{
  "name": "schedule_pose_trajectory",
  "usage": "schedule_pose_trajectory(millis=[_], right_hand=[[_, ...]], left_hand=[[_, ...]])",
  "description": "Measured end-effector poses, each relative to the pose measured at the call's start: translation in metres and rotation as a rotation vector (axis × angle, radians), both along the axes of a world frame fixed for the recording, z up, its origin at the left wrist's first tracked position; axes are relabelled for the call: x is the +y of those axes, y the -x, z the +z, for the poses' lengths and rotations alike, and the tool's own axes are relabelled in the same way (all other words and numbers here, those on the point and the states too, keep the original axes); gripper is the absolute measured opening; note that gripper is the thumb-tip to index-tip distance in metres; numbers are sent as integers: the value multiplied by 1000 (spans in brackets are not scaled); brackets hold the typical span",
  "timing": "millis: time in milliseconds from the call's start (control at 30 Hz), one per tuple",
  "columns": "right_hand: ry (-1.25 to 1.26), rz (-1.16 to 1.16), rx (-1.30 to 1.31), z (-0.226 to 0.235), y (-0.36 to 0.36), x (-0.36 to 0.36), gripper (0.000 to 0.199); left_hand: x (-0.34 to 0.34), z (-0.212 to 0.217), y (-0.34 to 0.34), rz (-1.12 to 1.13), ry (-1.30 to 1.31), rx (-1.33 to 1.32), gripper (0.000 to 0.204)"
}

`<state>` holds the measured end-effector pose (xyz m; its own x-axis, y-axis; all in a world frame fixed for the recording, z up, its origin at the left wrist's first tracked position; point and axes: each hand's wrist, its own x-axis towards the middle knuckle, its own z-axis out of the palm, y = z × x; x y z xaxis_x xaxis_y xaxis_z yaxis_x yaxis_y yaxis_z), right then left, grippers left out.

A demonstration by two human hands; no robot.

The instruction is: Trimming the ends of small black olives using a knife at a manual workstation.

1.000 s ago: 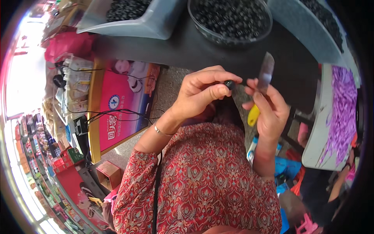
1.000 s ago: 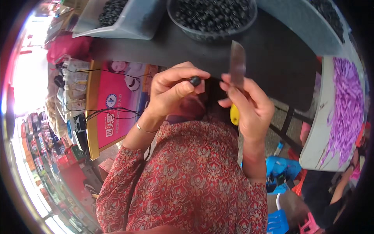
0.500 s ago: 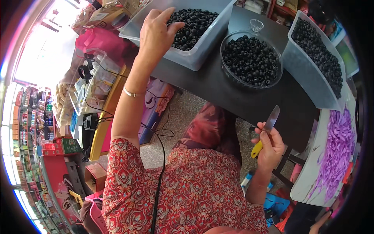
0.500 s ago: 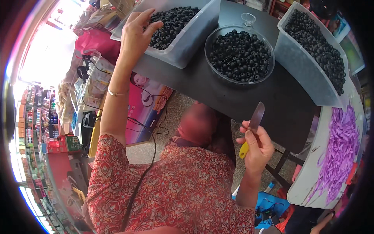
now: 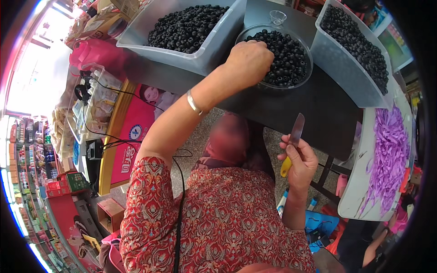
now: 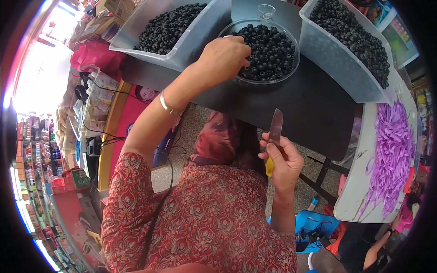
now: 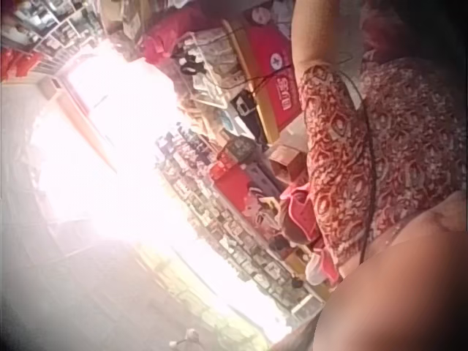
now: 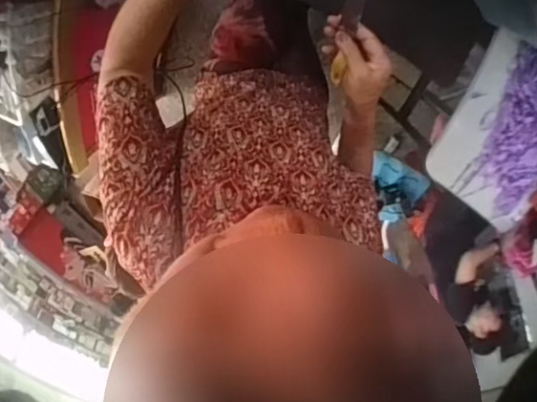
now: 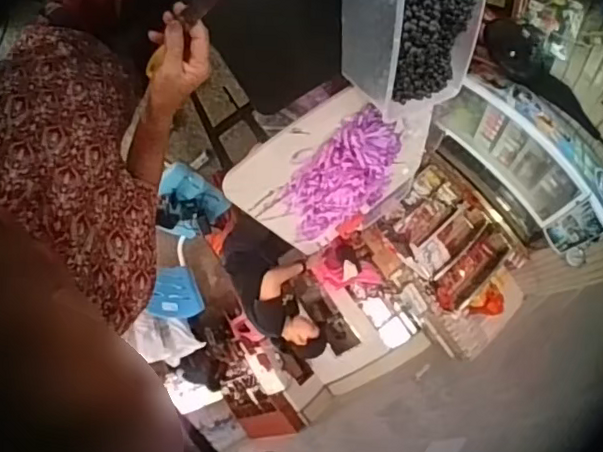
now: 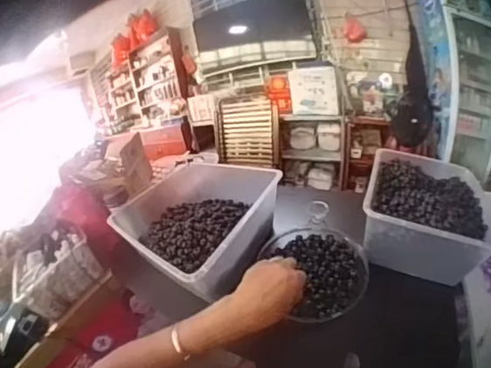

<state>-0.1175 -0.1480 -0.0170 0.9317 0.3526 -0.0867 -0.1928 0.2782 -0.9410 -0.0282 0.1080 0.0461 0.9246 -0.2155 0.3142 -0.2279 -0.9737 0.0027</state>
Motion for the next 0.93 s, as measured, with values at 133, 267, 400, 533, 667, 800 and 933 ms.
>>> schedule_pose_trajectory(millis=[133,267,400,533,667,800,933], right_hand=[[-20,-12,-11,-2,3,-5,18],[-27,-36,4,-4,2,-11,19],[-18,-36,-4,-4,1,-17,19],[-21,-54,-26,-4,1,-14,19],[7,-82,-169,5,-1,-5,19],[-1,-93,-262,19,-3,2,18],[-2,-142,-408,14,-9,6,20]], left_hand=[[1,-8,-23,59,14,246,14],[3,-16,-19,-48,58,189,14],[4,-14,2,-52,305,-7,16],[-17,2,32,-91,1116,144,21],[-49,6,66,-183,1526,382,21],[-67,-23,78,-199,1726,454,22],[-73,-31,84,-181,1933,592,20]])
